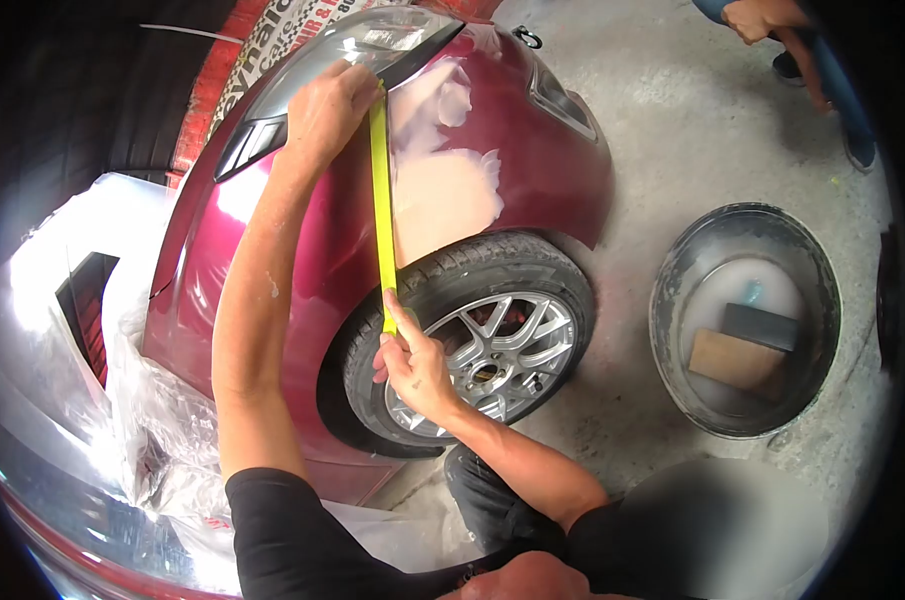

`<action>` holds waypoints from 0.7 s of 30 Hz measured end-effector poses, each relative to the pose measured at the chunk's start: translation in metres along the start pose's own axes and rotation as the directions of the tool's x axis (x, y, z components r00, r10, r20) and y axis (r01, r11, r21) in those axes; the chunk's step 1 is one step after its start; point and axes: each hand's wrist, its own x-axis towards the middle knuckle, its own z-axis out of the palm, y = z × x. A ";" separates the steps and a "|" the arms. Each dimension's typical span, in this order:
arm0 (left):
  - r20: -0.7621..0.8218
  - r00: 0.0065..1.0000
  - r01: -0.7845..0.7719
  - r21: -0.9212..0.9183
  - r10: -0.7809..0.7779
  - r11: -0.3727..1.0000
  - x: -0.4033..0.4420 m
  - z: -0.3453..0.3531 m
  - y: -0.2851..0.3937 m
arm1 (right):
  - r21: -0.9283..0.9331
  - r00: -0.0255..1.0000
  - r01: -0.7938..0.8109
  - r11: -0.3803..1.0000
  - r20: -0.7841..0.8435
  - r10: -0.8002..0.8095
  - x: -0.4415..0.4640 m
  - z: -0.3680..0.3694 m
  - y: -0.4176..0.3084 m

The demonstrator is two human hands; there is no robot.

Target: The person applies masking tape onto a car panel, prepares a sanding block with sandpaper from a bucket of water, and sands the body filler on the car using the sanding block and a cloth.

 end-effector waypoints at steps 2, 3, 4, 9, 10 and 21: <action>-0.010 1.000 -0.011 -0.002 0.011 1.000 0.000 0.000 0.000 | 0.011 1.000 -0.002 1.000 0.016 0.002 0.001 0.002 -0.001; -0.016 1.000 -0.017 -0.003 0.017 1.000 0.000 0.001 0.000 | 0.011 1.000 0.002 1.000 0.019 -0.002 0.000 0.004 -0.002; -0.018 1.000 -0.017 0.003 0.017 1.000 0.000 0.001 0.000 | 0.010 1.000 0.005 1.000 0.023 -0.005 0.000 0.005 -0.002; -0.029 1.000 -0.009 0.028 0.010 1.000 0.000 0.004 0.000 | 0.019 1.000 -0.004 1.000 0.010 0.004 0.001 0.004 0.000; -0.025 1.000 -0.007 0.029 0.008 1.000 0.000 0.004 -0.001 | 0.017 1.000 -0.002 1.000 0.004 0.002 0.001 0.004 0.001; -0.079 0.944 0.311 -0.105 -0.320 0.944 0.007 0.004 0.017 | 0.029 1.000 -0.020 0.999 0.010 0.020 0.007 -0.004 0.001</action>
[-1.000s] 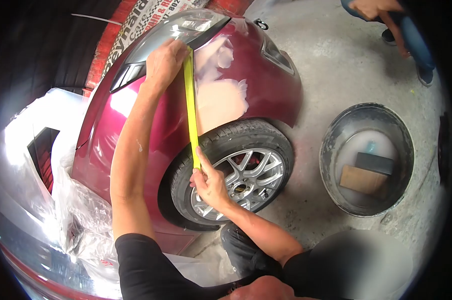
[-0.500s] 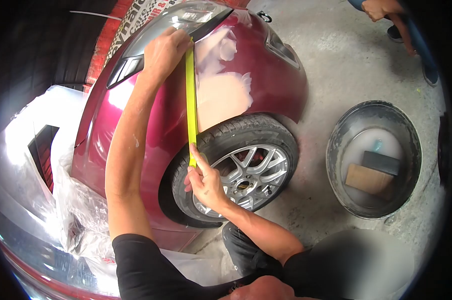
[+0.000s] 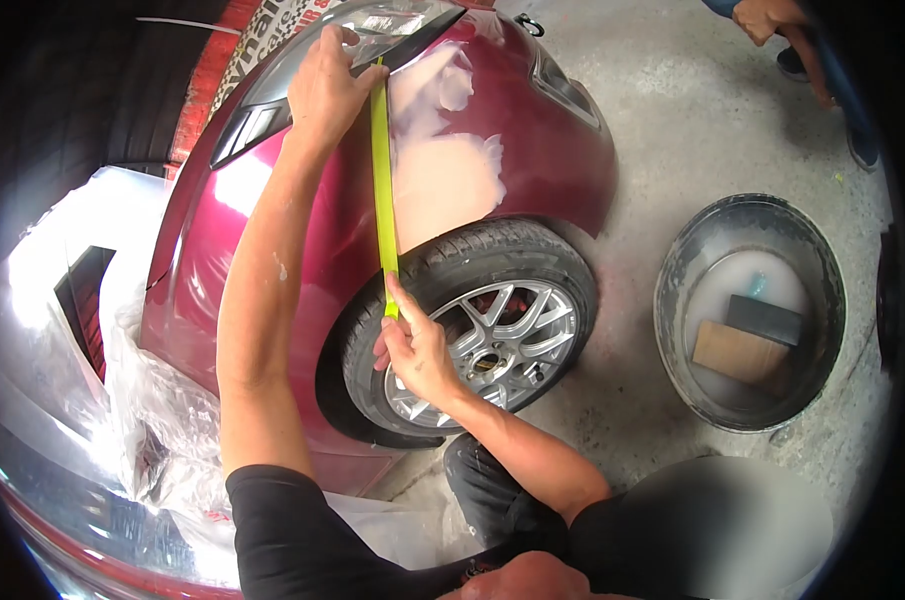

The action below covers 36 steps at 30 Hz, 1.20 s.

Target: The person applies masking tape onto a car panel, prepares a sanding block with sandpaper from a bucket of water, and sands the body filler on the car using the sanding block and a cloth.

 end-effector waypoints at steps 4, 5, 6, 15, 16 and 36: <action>-0.075 0.964 -0.257 -0.003 0.256 0.966 -0.006 0.005 -0.014 | -0.011 0.999 -0.040 0.999 0.010 0.040 0.000 -0.001 -0.004; -0.063 0.956 -0.288 -0.005 0.287 0.958 -0.009 0.004 -0.019 | -0.009 0.999 -0.038 0.999 0.005 0.038 0.001 0.000 -0.003; -0.051 0.947 -0.319 -0.009 0.318 0.948 -0.012 0.001 -0.024 | -0.005 0.999 -0.036 0.999 0.000 0.036 0.001 0.001 0.000; 0.304 0.748 -0.653 0.171 0.590 0.738 -0.060 -0.029 -0.036 | 0.033 0.998 -0.066 0.997 0.020 0.066 -0.002 0.005 0.003; 0.299 0.749 -0.652 0.175 0.591 0.738 -0.062 -0.027 -0.037 | 0.021 0.996 -0.089 0.996 0.020 0.089 -0.003 0.005 0.002; -0.024 0.982 -0.188 0.023 0.189 0.982 -0.033 -0.010 -0.001 | -0.323 0.956 0.274 0.906 -0.013 -0.294 -0.018 0.007 0.009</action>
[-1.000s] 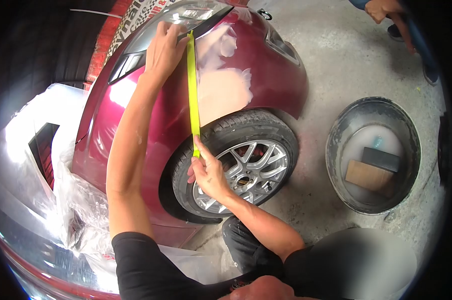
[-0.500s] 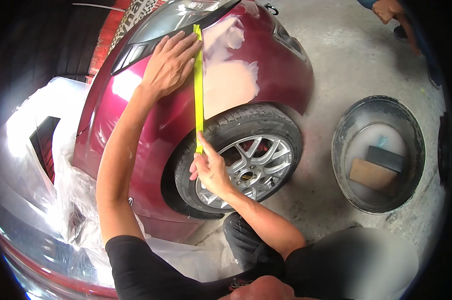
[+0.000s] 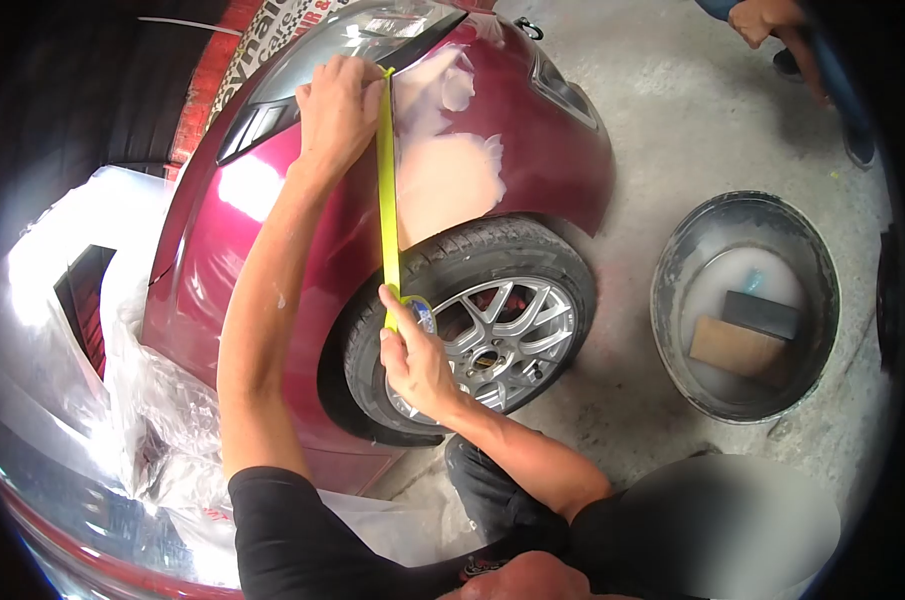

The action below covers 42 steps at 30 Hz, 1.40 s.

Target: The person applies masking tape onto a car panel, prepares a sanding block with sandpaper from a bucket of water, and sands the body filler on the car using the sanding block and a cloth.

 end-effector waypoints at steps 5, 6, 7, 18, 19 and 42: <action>-0.205 0.929 0.220 -0.368 -0.309 0.904 -0.049 -0.061 -0.009 | -0.185 0.960 0.263 0.947 0.153 -0.237 -0.006 -0.034 -0.048; -0.276 0.895 0.207 -0.440 -0.351 0.874 -0.078 -0.077 -0.018 | -0.199 0.948 0.267 0.943 0.228 -0.221 -0.005 -0.046 -0.057; -0.264 0.825 0.304 -0.536 -0.499 0.787 -0.112 -0.095 -0.015 | -0.182 0.919 0.240 0.954 0.360 -0.163 0.002 -0.063 -0.068; 0.776 -0.172 0.593 -0.410 -0.606 -0.693 -0.529 -0.069 0.259 | -0.165 0.073 -0.013 0.986 0.984 0.165 0.085 -0.112 -0.122; 0.721 -0.030 0.643 -0.517 -0.693 -0.565 -0.529 -0.064 0.264 | -0.156 0.043 -0.064 0.986 0.986 0.159 0.088 -0.100 -0.114; 0.693 0.613 0.179 -0.590 -0.380 -0.787 -0.389 -0.013 0.241 | -0.185 0.391 -0.281 0.942 0.874 0.288 0.115 -0.137 -0.140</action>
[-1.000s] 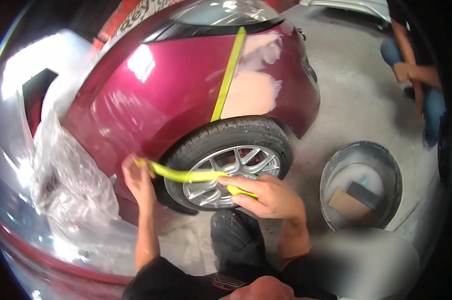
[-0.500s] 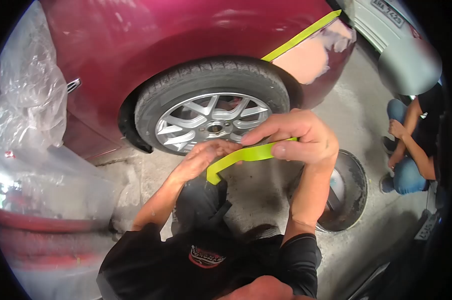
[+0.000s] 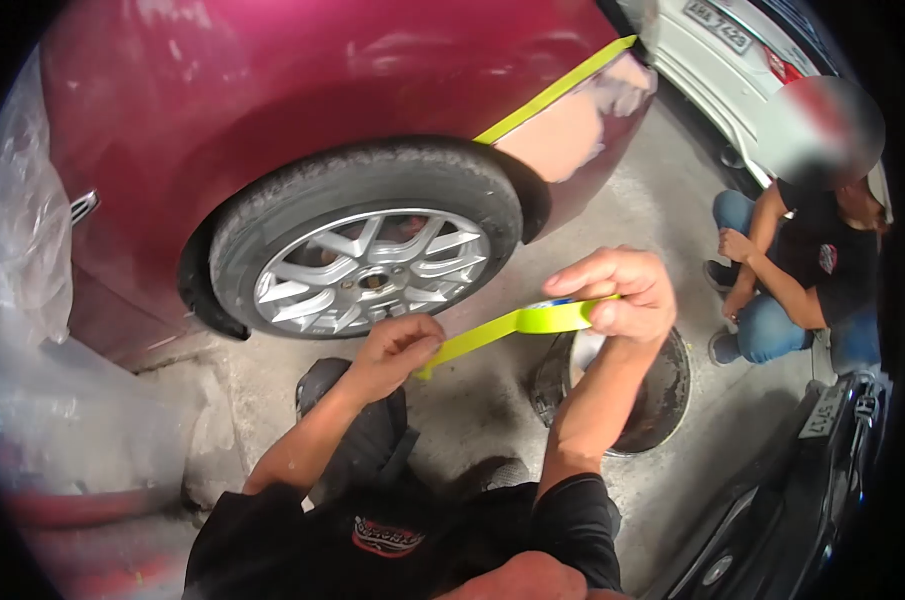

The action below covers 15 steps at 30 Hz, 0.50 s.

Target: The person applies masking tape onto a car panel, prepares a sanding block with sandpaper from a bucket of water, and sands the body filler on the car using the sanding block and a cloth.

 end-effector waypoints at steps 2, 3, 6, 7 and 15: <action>-0.080 0.997 0.003 -0.131 -0.013 0.991 0.009 0.001 -0.011 | -0.151 0.999 -0.008 0.989 -0.042 0.002 0.004 0.016 -0.003; -0.110 0.994 -0.005 -0.277 -0.026 0.961 0.013 0.000 -0.017 | -0.238 0.999 -0.049 0.970 -0.019 0.046 0.007 0.021 -0.010; -0.256 0.942 0.059 -0.505 -0.215 0.861 0.017 -0.020 -0.058 | -0.276 0.976 0.170 0.946 0.179 -0.124 0.000 0.016 -0.008; -0.260 0.933 0.092 -0.500 -0.250 0.861 0.011 -0.044 -0.081 | -0.223 0.948 0.317 0.922 0.083 -0.306 -0.011 0.018 -0.007; 0.124 0.961 -0.219 0.889 0.247 0.403 0.017 -0.001 -0.085 | -0.396 0.934 0.029 0.918 -0.317 -0.167 -0.053 0.018 -0.029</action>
